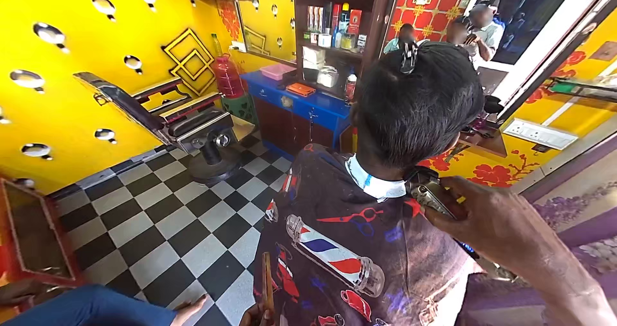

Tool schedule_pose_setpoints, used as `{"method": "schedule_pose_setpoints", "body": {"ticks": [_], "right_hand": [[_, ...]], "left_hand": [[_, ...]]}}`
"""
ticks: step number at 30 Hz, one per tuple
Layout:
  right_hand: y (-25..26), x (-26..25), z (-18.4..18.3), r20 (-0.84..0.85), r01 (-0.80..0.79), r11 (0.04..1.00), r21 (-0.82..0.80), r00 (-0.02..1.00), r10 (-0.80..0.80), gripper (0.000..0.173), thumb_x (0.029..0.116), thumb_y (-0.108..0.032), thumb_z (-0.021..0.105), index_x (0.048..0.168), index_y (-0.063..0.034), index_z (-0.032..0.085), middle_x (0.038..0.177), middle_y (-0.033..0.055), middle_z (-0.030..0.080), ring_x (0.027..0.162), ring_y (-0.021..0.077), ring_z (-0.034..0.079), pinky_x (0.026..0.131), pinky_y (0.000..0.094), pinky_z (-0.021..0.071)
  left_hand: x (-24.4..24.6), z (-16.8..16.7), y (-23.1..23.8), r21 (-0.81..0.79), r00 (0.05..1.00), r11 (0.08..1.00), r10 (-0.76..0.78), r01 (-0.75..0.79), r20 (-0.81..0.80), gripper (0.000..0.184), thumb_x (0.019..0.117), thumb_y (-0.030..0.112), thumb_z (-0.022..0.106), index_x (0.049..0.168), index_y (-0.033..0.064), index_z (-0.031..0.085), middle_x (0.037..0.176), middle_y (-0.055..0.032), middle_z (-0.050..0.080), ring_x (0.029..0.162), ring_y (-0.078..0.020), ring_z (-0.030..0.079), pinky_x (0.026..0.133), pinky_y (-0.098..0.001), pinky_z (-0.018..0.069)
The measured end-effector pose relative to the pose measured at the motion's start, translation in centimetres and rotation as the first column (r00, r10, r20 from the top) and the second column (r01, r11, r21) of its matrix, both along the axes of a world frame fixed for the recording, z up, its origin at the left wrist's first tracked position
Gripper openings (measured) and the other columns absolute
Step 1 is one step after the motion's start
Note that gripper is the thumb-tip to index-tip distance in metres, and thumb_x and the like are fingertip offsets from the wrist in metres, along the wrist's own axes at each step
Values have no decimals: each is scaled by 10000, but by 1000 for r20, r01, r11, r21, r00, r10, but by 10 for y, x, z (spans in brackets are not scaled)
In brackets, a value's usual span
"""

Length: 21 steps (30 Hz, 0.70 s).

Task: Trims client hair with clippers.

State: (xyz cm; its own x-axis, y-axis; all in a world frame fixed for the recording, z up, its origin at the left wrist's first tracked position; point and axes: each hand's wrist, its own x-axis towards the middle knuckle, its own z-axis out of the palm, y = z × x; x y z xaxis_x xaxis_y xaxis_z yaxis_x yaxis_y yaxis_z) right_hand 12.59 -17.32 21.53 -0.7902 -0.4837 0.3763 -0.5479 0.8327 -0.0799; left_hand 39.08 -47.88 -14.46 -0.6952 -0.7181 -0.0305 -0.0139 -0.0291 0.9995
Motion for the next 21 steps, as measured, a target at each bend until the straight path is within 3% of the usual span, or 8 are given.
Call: {"method": "schedule_pose_setpoints", "body": {"ticks": [4,12,21], "right_hand": [[-6,-5,18,9,-20,994,103,1000,19,423,798,-607,678,987,-229,690,653,-60,594,549,157,592,476,433,473],[-14,-6,23,45,-59,993,105,997,54,366,801,-609,675,920,-263,668,611,-103,549,511,101,544,452,378,447],[-18,-6,21,0,-90,989,117,996,91,459,798,-664,616,1010,-266,704,648,-111,589,536,82,576,470,366,478]], "left_hand": [[-5,14,3,3,999,1000,-3,3,35,237,1003,42,574,1192,-97,544,944,-123,704,792,-169,715,738,-352,624],[-6,8,10,42,1000,999,-4,3,18,204,1008,41,566,1171,-80,548,948,-111,709,791,-174,715,730,-353,623],[-8,2,13,18,1000,1000,2,-2,1,201,996,29,582,1166,-78,565,944,-107,710,809,-159,716,755,-336,621]]}}
